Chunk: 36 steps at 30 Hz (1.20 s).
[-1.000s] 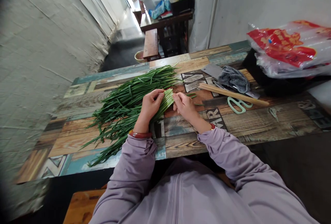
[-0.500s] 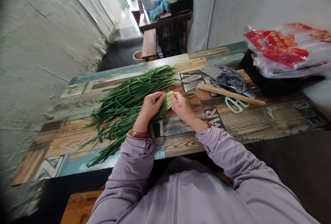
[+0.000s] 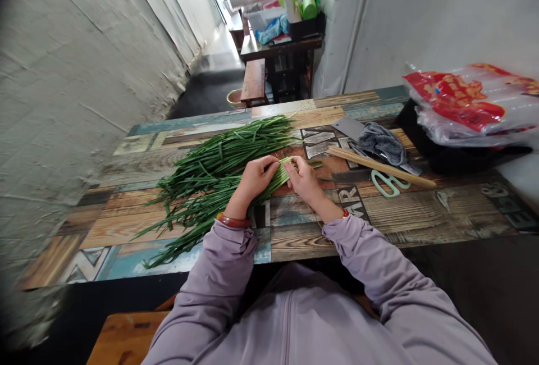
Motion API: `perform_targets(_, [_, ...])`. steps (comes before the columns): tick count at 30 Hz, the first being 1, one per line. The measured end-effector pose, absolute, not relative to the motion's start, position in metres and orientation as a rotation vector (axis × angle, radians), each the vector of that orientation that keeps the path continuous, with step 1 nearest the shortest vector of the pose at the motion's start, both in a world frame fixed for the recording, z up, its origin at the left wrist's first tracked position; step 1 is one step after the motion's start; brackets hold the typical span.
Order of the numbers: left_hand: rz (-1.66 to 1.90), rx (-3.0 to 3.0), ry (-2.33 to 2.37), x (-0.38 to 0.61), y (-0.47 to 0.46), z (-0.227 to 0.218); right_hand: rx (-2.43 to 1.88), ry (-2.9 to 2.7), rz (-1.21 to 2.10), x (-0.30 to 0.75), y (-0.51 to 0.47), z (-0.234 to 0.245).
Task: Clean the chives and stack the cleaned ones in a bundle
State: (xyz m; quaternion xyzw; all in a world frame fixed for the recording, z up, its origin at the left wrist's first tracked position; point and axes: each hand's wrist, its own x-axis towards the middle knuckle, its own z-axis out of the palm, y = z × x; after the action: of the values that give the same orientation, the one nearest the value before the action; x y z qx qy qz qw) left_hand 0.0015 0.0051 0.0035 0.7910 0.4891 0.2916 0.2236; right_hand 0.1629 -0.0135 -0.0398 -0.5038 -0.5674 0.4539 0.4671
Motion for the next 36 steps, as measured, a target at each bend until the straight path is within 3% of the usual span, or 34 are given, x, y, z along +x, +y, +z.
perform_targets(6, [0.725, 2.297, 1.377, 0.004, -0.005, 0.007, -1.246, -1.355, 1.067, 0.163, -0.010, -0.038])
perform_targets(16, [0.352, 2.499, 1.967, -0.008, -0.056, 0.012, -1.173, -1.335, 0.954, 0.158, -0.027, -0.023])
perform_targets(24, [0.595, 2.395, 2.421, -0.097, -0.064, 0.048, -1.020, -1.252, 0.788, 0.164, -0.027, 0.037])
perform_targets(28, [0.637, 2.404, 2.508, -0.139, -0.077, 0.063, -0.998, -1.237, 0.887, 0.178, -0.015, 0.032])
perform_targets(36, [-0.148, 2.401, 2.204, -0.164, -0.089, 0.038, -1.155, -1.160, 1.148, 0.197, -0.018, -0.033])
